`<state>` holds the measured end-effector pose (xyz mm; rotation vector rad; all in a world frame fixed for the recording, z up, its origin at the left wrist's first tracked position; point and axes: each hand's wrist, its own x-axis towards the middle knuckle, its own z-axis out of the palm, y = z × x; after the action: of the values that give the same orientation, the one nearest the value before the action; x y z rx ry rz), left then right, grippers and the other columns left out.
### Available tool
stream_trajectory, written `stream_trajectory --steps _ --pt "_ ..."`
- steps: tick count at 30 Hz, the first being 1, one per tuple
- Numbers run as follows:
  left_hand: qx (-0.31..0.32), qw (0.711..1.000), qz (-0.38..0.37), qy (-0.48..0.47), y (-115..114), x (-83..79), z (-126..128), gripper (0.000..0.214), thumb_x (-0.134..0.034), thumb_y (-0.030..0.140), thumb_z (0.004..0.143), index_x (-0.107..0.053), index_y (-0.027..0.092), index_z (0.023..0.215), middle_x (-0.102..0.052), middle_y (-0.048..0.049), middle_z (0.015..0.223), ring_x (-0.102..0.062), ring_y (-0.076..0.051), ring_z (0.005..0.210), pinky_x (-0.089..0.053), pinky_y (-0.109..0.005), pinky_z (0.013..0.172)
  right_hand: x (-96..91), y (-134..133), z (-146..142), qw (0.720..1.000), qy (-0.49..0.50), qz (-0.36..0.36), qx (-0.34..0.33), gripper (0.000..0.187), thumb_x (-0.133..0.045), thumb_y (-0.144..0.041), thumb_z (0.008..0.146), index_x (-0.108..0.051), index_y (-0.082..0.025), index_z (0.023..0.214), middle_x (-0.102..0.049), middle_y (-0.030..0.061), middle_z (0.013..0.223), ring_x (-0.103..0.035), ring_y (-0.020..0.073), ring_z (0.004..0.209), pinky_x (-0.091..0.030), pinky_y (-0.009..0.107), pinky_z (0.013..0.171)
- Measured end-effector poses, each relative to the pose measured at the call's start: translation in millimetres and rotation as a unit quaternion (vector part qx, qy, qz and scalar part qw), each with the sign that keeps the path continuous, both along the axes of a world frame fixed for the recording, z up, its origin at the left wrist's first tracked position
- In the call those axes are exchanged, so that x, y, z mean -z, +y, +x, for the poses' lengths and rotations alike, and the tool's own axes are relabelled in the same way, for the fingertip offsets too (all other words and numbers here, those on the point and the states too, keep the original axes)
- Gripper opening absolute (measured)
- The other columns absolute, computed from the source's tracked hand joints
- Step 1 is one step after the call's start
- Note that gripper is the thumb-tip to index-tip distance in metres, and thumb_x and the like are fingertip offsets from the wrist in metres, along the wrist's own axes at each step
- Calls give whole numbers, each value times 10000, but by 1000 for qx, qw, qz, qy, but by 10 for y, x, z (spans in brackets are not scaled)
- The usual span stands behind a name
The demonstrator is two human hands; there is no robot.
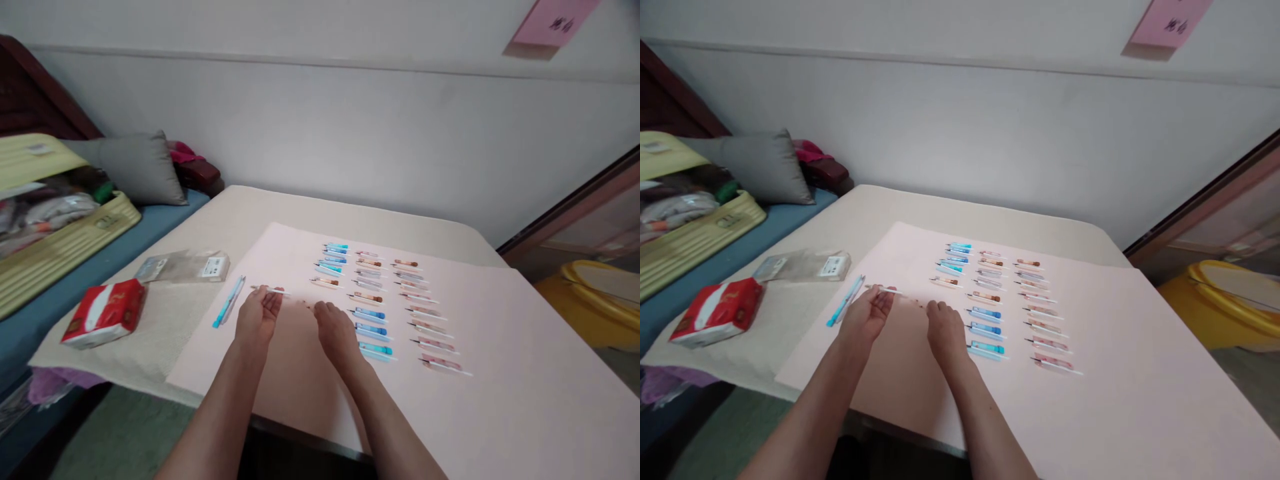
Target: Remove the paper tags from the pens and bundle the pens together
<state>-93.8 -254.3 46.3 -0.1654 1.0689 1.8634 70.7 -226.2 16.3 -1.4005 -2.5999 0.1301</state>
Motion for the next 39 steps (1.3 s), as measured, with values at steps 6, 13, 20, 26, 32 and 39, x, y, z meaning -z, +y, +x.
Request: stream_trajectory --steps 6,13,20,26,32,39 --pt "17 999 10 26 -12 -26 101 68 -529 93 811 -542 119 750 -650 -86 658 -634 -117 591 -533 -201 564 -171 -49 74 997 74 35 2 157 -410 -132 882 -546 -209 865 -580 13 806 -486 153 687 -224 288 594" --pt "33 998 21 45 -26 -8 158 49 -538 104 801 -535 134 762 -645 -83 697 -621 -114 592 -533 -215 575 -181 -79 66 996 84 37 11 176 -401 -123 880 -554 -209 889 -572 18 814 -477 149 658 -231 288 593" --pt "63 994 -1 95 -46 -63 231 35 -568 166 795 -548 138 806 -652 -88 724 -624 -119 613 -517 -215 580 -217 -123 49 989 149 17 -1 194 -404 -135 891 -573 -209 953 -565 34 880 -506 151 746 -300 250 623" --pt "99 988 -15 113 -54 -62 325 88 -619 197 760 -582 137 813 -672 -110 818 -632 -124 655 -503 -222 593 -203 -145 22 983 182 29 2 244 -393 -122 884 -591 -190 1009 -570 56 886 -519 152 758 -346 239 634" --pt "108 988 -11 111 -58 -74 347 107 -643 210 741 -587 142 803 -670 -107 818 -631 -133 675 -494 -232 601 -197 -131 47 981 191 25 9 240 -397 -124 879 -599 -184 994 -573 53 865 -521 147 724 -356 230 620" --pt "130 983 -5 133 -60 -59 335 131 -639 232 741 -595 136 818 -668 -105 858 -621 -125 695 -482 -232 627 -252 -151 50 965 260 -28 9 237 -378 -145 896 -607 -183 943 -566 42 835 -536 134 708 -375 216 624"
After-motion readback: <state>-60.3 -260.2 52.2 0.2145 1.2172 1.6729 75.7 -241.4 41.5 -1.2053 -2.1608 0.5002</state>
